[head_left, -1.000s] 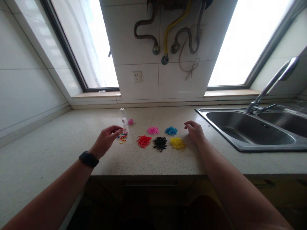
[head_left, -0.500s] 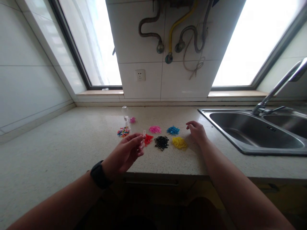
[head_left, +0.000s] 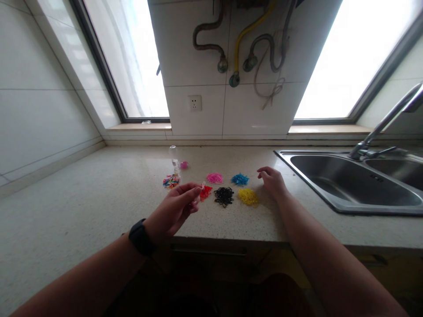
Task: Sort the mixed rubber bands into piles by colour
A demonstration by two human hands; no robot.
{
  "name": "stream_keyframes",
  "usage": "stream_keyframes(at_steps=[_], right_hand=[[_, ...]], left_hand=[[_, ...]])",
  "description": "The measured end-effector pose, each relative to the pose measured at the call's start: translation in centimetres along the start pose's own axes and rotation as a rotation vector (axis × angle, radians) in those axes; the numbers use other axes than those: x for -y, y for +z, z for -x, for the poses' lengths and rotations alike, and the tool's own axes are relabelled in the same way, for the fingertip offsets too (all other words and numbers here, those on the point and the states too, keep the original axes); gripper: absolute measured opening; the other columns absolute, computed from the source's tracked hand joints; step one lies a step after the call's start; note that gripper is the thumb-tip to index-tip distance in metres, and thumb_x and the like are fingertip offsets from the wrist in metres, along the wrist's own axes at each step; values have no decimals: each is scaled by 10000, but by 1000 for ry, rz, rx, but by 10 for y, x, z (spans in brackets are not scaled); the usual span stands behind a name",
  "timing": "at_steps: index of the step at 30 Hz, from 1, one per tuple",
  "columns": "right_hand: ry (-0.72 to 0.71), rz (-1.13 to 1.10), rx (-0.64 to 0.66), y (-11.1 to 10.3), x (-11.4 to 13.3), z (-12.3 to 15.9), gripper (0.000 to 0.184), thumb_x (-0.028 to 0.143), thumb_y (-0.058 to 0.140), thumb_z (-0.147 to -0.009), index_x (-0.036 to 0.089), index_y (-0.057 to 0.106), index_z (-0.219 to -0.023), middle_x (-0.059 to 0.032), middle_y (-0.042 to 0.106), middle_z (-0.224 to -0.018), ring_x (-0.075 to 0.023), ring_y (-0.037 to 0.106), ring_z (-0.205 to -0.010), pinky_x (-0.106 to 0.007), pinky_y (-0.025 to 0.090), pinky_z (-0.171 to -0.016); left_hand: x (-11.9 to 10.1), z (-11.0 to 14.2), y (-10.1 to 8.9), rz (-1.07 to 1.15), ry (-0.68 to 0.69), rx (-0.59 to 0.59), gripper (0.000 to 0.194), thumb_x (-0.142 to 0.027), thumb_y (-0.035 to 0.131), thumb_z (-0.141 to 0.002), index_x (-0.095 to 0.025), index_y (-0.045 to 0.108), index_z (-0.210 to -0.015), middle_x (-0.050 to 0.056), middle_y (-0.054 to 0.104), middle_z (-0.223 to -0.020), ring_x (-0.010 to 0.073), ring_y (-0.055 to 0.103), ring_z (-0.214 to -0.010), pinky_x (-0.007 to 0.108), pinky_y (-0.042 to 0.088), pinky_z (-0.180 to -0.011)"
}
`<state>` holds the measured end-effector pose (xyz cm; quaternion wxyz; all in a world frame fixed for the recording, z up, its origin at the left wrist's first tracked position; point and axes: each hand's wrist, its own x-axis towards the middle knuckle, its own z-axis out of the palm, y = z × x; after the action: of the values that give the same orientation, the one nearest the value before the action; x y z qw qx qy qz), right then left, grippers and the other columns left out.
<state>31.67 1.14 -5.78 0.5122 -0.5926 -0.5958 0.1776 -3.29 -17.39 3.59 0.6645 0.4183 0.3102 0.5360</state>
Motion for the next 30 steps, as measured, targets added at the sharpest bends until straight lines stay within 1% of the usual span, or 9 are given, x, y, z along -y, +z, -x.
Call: stream_keyframes(at_steps=[5,10,13,17,20,23,25,27,30], right_hand=[[-5,9,2,0,-1,0,283,294,504,-723,179,724,-859,-45,696,-713,-140,491,-531,-265,352,-519],[-5,25,7,1,-1,-1,268,289,504,-731,188,725,-845,-41,697,-711,-142,505,-549,-267,362,-538],[10,20,14,1,2,0,272,295,506,-734,188,726,-854,-37,694,-708,-139,498,-539,-265,354,-529],[45,5,26,0,7,4,279,300,506,-736,183,723,-868,-35,688,-705,-133,469,-509,-265,330,-500],[27,6,33,-1,7,4,276,294,501,-738,181,720,-861,-34,686,-703,-137,486,-530,-263,344,-518],[-5,18,31,-1,3,2,275,286,496,-736,181,722,-854,-32,689,-704,-143,515,-567,-261,367,-555],[-13,24,33,0,1,1,280,286,496,-737,180,724,-860,-30,691,-703,-143,523,-577,-258,375,-569],[-13,29,36,0,0,0,285,291,495,-744,181,726,-870,-28,692,-702,-141,526,-578,-256,378,-576],[-5,24,40,0,1,1,288,300,495,-750,180,726,-872,-27,691,-699,-139,526,-573,-255,379,-572]], left_hand=[[11,-14,-16,-79,17,-60,222,-308,814,-756,-157,695,-867,-23,523,-708,48,419,-568,176,341,-507],[19,-21,-23,-149,2,-95,271,-342,823,-737,-139,701,-870,-23,526,-695,46,401,-562,178,321,-511],[16,-25,-25,-234,41,-96,281,-367,806,-750,-137,708,-878,-19,535,-687,55,403,-566,194,316,-520],[3,-37,-26,-363,118,-76,277,-379,778,-780,-134,720,-898,-20,527,-682,59,403,-569,205,315,-531],[-4,-50,-25,-336,127,-76,281,-377,781,-777,-135,715,-903,-28,495,-674,54,388,-566,196,307,-528],[-3,-64,-23,-285,104,-71,292,-393,786,-766,-142,703,-890,-39,457,-654,59,378,-563,190,297,-514],[-1,-75,-23,-310,117,-75,307,-411,776,-769,-147,702,-907,-44,449,-644,64,380,-558,193,300,-509],[0,-88,-25,-429,167,-73,321,-429,751,-785,-148,708,-935,-39,480,-642,71,395,-554,201,313,-511],[1,-115,-31,-754,261,-25,314,-429,707,-813,-143,723,-941,16,628,-728,105,507,-627,231,394,-582]])
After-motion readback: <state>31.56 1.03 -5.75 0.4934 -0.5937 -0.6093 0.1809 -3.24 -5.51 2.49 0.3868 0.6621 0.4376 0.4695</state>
